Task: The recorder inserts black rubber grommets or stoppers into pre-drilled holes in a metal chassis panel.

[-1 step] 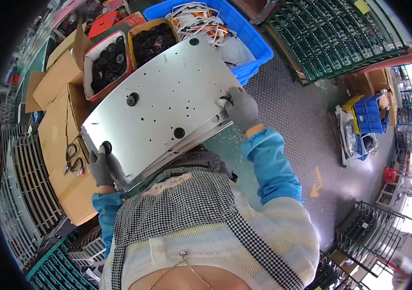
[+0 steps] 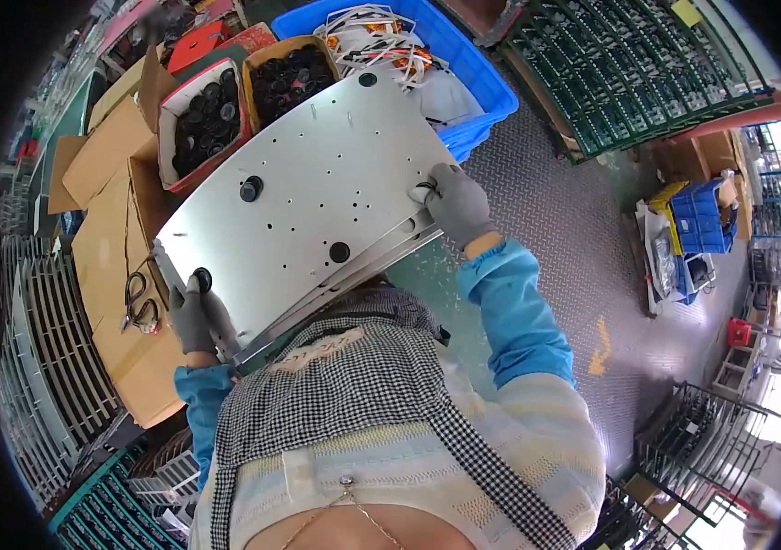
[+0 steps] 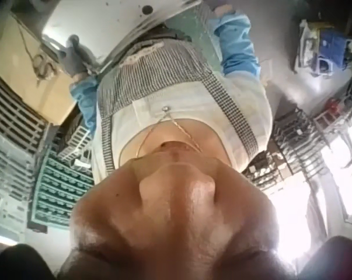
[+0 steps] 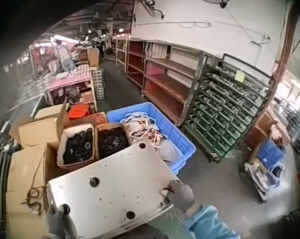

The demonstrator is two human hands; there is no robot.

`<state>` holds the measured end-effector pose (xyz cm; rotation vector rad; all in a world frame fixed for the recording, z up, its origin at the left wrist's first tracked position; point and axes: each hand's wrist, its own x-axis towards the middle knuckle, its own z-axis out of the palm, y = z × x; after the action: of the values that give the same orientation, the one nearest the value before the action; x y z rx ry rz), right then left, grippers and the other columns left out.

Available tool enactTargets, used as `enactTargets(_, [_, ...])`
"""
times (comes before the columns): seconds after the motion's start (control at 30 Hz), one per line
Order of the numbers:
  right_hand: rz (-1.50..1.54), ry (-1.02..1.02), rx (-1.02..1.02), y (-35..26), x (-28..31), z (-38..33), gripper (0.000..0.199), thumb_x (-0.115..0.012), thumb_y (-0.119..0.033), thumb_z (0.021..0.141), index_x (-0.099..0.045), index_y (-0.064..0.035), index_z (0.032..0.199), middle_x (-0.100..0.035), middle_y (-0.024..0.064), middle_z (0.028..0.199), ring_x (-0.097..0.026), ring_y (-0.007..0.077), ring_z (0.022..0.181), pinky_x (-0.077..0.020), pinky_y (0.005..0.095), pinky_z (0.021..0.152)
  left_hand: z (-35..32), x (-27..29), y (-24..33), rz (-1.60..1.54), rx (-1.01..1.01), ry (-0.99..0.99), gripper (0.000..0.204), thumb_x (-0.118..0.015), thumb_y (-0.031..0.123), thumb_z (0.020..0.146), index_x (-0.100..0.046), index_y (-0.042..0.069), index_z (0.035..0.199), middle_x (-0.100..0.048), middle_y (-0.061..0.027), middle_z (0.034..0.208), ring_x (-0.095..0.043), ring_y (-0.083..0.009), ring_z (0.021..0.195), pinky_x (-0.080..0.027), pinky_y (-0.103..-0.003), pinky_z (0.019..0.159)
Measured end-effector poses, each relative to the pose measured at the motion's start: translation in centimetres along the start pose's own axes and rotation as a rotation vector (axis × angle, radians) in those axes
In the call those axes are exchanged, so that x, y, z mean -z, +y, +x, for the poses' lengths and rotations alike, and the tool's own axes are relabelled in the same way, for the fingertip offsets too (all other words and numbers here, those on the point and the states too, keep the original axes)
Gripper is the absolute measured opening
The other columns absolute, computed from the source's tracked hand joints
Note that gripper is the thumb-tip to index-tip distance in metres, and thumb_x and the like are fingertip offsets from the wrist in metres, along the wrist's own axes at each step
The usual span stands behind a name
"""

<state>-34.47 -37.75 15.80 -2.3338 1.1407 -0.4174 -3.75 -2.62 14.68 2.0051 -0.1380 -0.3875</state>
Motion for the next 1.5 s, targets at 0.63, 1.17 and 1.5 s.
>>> enactTargets(0.63, [-0.211, -0.717, 0.431, 1.7, 3.5, 9.8, 0.025, -0.072, -0.021, 0.075, -0.067, -0.0072, 0.095, -0.069, 0.0118, 0.081, -0.068, 0.027, 0.081, -0.0525, 0.039, 0.073, 0.2, 0.0, -1.2, -0.069, -0.057, 0.073, 0.037, -0.063, 0.026, 0.093, -0.062, -0.003, 0.115, -0.066, -0.0079, 0.102, -0.06, -0.016, 0.091, -0.048, -0.03, 0.081])
enactTargets(1.17, [0.19, -0.288, 0.713, -17.2, -5.8, 8.0, 0.021, -0.065, -0.021, 0.083, -0.065, -0.0123, 0.102, -0.064, 0.0159, 0.104, -0.065, 0.0357, 0.088, -0.052, 0.0448, 0.075, 0.8, 1.0, -1.8, 0.178, 0.058, 0.06, 0.046, -0.068, 0.032, 0.084, -0.063, -0.001, 0.116, -0.066, -0.0109, 0.079, -0.06, -0.0188, 0.067, -0.048, -0.037, 0.059])
enactTargets(1.5, [0.396, -0.711, 0.491, -21.9, -6.8, 2.4, 0.013, -0.065, -0.017, 0.087, -0.065, -0.0047, 0.091, -0.067, 0.0089, 0.084, -0.063, 0.0184, 0.068, -0.0509, 0.0347, 0.059, -2.9, 5.9, 0.9, -0.917, 0.319, -0.564, 0.059, -0.07, 0.011, 0.083, -0.047, -0.004, 0.136, -0.062, -0.0154, 0.123, -0.063, -0.0254, 0.109, -0.052, -0.04, 0.095])
